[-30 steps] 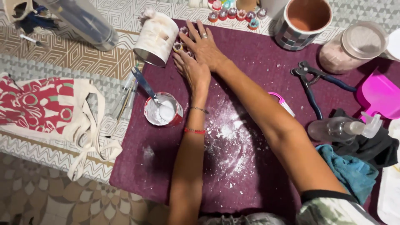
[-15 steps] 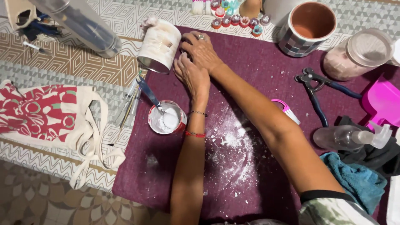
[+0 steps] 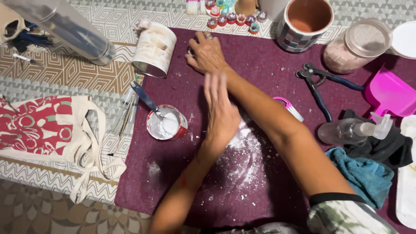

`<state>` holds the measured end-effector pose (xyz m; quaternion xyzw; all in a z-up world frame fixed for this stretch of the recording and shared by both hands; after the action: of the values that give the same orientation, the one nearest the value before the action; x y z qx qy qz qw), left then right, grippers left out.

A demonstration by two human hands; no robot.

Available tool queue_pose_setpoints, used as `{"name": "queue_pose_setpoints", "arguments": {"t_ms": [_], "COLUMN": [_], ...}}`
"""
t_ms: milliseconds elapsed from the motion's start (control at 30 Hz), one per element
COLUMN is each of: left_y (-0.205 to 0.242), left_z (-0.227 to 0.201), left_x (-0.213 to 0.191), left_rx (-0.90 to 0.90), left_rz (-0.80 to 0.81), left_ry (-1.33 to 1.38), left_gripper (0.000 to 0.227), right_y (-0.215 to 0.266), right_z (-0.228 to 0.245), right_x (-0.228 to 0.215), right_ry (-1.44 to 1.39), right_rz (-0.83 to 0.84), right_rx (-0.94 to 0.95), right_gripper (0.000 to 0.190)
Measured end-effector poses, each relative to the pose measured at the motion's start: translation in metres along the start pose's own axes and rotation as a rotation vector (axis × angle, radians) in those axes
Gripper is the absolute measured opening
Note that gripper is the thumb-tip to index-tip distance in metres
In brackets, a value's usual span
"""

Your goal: Applying paste to a small object, cleaning the workspace with a sponge and dustpan, and folding fabric.

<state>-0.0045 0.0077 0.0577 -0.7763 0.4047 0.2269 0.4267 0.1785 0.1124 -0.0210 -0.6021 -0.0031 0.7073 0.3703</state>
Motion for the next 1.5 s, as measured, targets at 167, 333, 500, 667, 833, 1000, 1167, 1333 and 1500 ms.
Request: {"name": "queue_pose_setpoints", "arguments": {"t_ms": [167, 333, 500, 667, 833, 1000, 1167, 1333, 1500], "left_y": [0.042, 0.054, 0.042, -0.009, -0.061, -0.072, -0.087, -0.101, -0.111], "left_z": [-0.035, -0.040, -0.087, -0.023, 0.085, 0.214, 0.285, 0.276, 0.292], "left_x": [-0.040, -0.064, -0.157, -0.216, -0.240, -0.197, -0.126, -0.080, -0.061], "left_rx": [0.197, 0.296, 0.570, 0.337, -0.035, -0.678, -0.590, -0.725, -0.630], "left_rz": [0.135, 0.086, -0.147, -0.188, -0.126, -0.159, 0.082, 0.316, 0.292], "left_ry": [0.025, -0.034, -0.134, -0.103, 0.017, 0.399, 0.014, 0.137, 0.352], "left_gripper": [0.067, 0.064, 0.025, 0.032, 0.031, 0.029, 0.056, 0.081, 0.035], "right_y": [0.014, 0.012, 0.007, 0.002, 0.000, -0.009, -0.012, 0.000, -0.014], "right_z": [-0.021, -0.057, -0.090, -0.082, -0.094, -0.093, 0.017, 0.079, 0.077], "right_x": [-0.024, -0.037, -0.049, -0.077, -0.074, -0.061, -0.066, -0.016, -0.011], "right_ry": [0.050, 0.103, 0.143, 0.147, 0.208, 0.298, -0.355, -1.095, -1.475], "right_rz": [-0.035, -0.021, -0.080, -0.230, -0.231, -0.127, -0.120, 0.263, -0.083], "right_rx": [-0.049, -0.042, -0.003, -0.109, -0.074, 0.098, 0.323, 0.954, 0.753], "right_gripper": [0.038, 0.042, 0.046, 0.027, 0.027, 0.070, 0.059, 0.128, 0.102]}}
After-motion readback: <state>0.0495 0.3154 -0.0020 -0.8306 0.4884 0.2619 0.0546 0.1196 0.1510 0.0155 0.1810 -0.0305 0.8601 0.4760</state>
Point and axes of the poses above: each hand's wrist, its own y-axis away from the middle knuckle, its own x-axis out of the palm, z = x × y, the point moved 9 cm from there along -y, towards the middle knuckle, and after that the axes turned 11 degrees about -y, right-handed, at the moved point
